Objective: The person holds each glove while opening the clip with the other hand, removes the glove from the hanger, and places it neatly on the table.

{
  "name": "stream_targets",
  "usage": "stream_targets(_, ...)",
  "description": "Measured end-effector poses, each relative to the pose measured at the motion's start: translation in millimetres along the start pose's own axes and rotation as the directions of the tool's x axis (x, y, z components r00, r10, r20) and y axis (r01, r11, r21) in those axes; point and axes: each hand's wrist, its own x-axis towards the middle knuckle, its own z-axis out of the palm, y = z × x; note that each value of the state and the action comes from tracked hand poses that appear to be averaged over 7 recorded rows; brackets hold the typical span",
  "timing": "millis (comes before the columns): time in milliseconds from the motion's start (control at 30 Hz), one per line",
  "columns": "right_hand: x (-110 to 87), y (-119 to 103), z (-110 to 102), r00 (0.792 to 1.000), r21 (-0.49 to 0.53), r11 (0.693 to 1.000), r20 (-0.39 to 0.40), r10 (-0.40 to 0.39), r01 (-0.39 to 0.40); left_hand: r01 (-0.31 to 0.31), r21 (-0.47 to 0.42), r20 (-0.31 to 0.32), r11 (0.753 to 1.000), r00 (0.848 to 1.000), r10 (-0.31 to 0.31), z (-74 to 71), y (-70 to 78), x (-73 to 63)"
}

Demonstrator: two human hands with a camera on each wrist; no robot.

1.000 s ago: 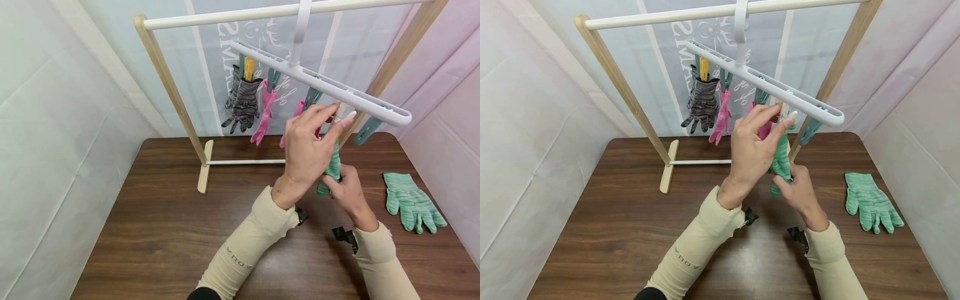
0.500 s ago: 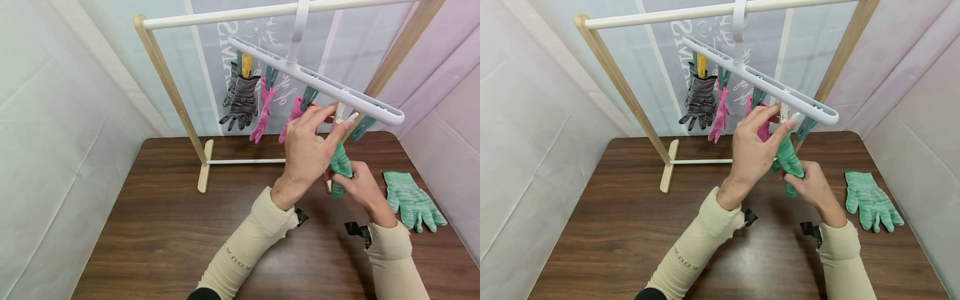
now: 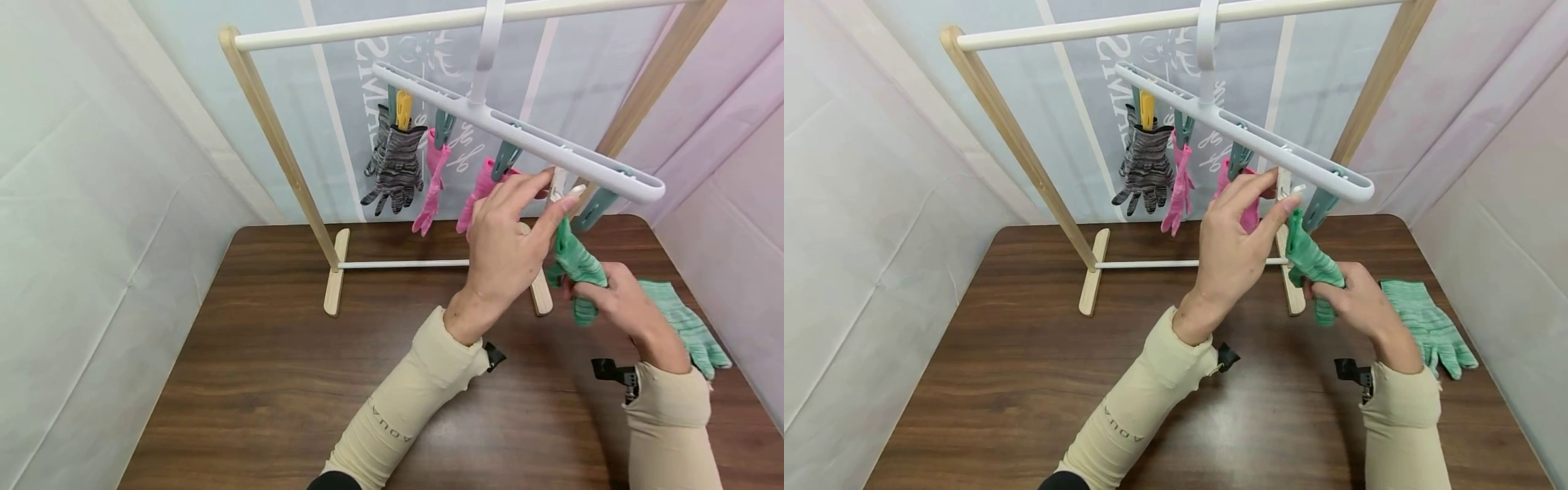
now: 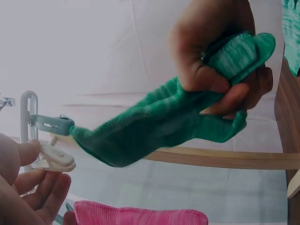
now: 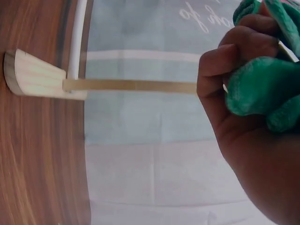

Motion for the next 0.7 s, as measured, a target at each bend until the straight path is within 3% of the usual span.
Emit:
stream_targets(167,-0.4,7,-12,0.995,-0.167,0.983,0.047,0.084,-0.075,-0.008,0.004,-0.005,1.000,1.000,0.008,-0.9,-0.3,-0.9)
stream_targets(300,1.1,12,-19,0.973,-0.276,0.949,0.126,0.192,-0.151,0.004,-0.031,0.007,1.000,1.000,-0.003,-2.4,-0.7,-2.8)
stream_targets(467,5.7,16,-20,0.940,-0.323,0.927,0.210,0.270,-0.194,0.058,-0.137,0.029,0.989,0.998,-0.055,-6.3,0.0,-5.8)
stream_targets(567,6.8,18,-21,0.937,-0.335,0.924,0.223,0.270,-0.186,0.064,-0.185,0.023,0.981,0.998,-0.060,-8.2,0.7,-7.6)
stream_targets(700,6.4,18,-21,0.932,-0.338,0.921,0.231,0.280,-0.193,0.048,-0.248,-0.033,0.968,0.998,-0.058,-12.7,-4.2,-12.2)
